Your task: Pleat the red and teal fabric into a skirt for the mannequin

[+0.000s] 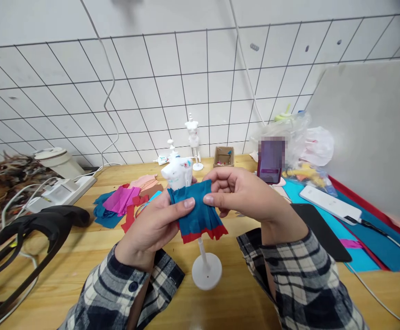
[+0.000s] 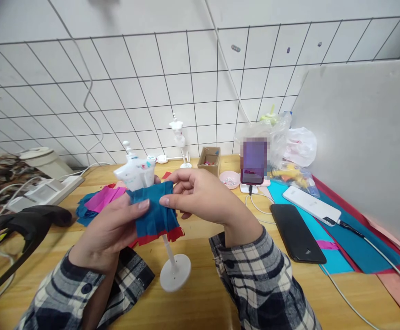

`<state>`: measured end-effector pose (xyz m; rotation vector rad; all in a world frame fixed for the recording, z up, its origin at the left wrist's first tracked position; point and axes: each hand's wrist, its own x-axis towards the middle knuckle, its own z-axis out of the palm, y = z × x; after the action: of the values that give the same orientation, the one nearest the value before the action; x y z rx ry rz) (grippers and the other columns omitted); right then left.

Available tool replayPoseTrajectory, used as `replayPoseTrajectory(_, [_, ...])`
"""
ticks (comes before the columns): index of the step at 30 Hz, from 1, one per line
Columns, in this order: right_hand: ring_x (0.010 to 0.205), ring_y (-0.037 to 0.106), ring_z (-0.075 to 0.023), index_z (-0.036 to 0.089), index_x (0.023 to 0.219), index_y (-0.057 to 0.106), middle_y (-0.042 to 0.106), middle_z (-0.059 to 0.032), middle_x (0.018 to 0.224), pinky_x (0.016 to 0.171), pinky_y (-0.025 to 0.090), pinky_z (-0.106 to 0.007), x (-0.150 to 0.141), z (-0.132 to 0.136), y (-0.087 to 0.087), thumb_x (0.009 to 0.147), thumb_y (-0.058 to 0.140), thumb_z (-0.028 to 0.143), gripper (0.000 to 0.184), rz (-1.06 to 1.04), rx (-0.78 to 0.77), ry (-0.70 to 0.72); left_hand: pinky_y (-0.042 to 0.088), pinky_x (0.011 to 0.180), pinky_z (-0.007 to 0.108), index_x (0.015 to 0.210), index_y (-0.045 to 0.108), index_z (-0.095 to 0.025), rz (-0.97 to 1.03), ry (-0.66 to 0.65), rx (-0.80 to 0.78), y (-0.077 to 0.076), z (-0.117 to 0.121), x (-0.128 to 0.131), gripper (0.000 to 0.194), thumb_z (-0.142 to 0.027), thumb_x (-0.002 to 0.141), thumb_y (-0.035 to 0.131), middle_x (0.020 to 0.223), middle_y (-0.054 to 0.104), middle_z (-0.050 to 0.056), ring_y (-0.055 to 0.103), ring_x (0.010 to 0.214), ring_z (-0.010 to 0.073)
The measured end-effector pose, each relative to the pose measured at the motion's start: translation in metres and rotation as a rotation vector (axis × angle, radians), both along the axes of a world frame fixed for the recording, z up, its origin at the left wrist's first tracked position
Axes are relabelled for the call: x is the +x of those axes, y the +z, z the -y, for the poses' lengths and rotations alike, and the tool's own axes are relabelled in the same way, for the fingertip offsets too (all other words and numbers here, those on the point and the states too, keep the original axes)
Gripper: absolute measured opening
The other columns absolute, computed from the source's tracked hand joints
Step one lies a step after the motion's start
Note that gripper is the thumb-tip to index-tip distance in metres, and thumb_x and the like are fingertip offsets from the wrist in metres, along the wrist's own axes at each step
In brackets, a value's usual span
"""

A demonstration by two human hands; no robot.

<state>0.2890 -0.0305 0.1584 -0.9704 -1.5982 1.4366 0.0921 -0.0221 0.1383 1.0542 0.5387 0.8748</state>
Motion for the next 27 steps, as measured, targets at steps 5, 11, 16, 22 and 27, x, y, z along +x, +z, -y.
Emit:
replayPoseTrajectory(5, [0.055,0.054,-0.0091,0.019,0.092,0.058,0.053,0.0058,0.065,0.049,0.047,-0.022,-0.006,0.001,0.000,0.076,0.073,0.034,0.027,0.055,0.081,-0.127,0.059,0.084,0.041,0.126,0.056,-0.021,-0.012,-0.010,0.036,-0.002,-0.001,-0.003,0.061,-0.021,0.070,0.081,0.110,0.071,0.010,0.067,0.105,0.0315])
replayPoseTrajectory(11, [0.053,0.054,-0.0090,0.019,0.083,0.058,0.052,0.0062,0.060,0.048,0.046,-0.020,-0.010,0.003,0.002,0.077,0.071,0.029,0.018,0.097,0.150,-0.194,0.060,0.083,0.040,0.116,0.061,-0.015,0.004,-0.054,0.079,-0.003,-0.005,-0.003,0.056,-0.028,0.067,0.084,0.100,0.074,0.010,0.069,0.100,0.0318])
replayPoseTrajectory(16, [0.051,0.055,-0.0097,0.020,0.084,0.057,0.052,0.0064,0.059,0.048,0.048,-0.021,-0.012,0.005,0.005,0.075,0.072,0.029,0.020,0.053,0.091,-0.215,0.060,0.081,0.036,0.118,0.060,-0.014,0.001,-0.076,0.075,-0.003,-0.005,-0.004,0.057,-0.030,0.068,0.083,0.093,0.075,0.009,0.071,0.095,0.0292])
replayPoseTrajectory(22, [0.055,0.052,-0.0094,0.021,0.083,0.058,0.053,0.0055,0.063,0.049,0.046,-0.021,-0.015,0.004,0.003,0.073,0.074,0.029,0.021,0.081,0.119,-0.241,0.059,0.063,0.027,0.121,0.059,-0.015,-0.031,-0.068,0.102,-0.002,-0.002,0.000,0.058,-0.028,0.069,0.083,0.079,0.075,0.006,0.073,0.074,0.0230])
replayPoseTrajectory(27, [0.056,0.055,-0.0099,0.019,0.083,0.059,0.054,0.0052,0.064,0.052,0.049,-0.022,-0.010,0.004,0.003,0.068,0.079,0.028,0.027,-0.030,0.040,-0.160,0.060,0.067,0.028,0.115,0.063,-0.015,0.005,-0.085,0.058,-0.002,-0.002,0.000,0.054,-0.027,0.067,0.084,0.090,0.075,0.008,0.073,0.084,0.0249])
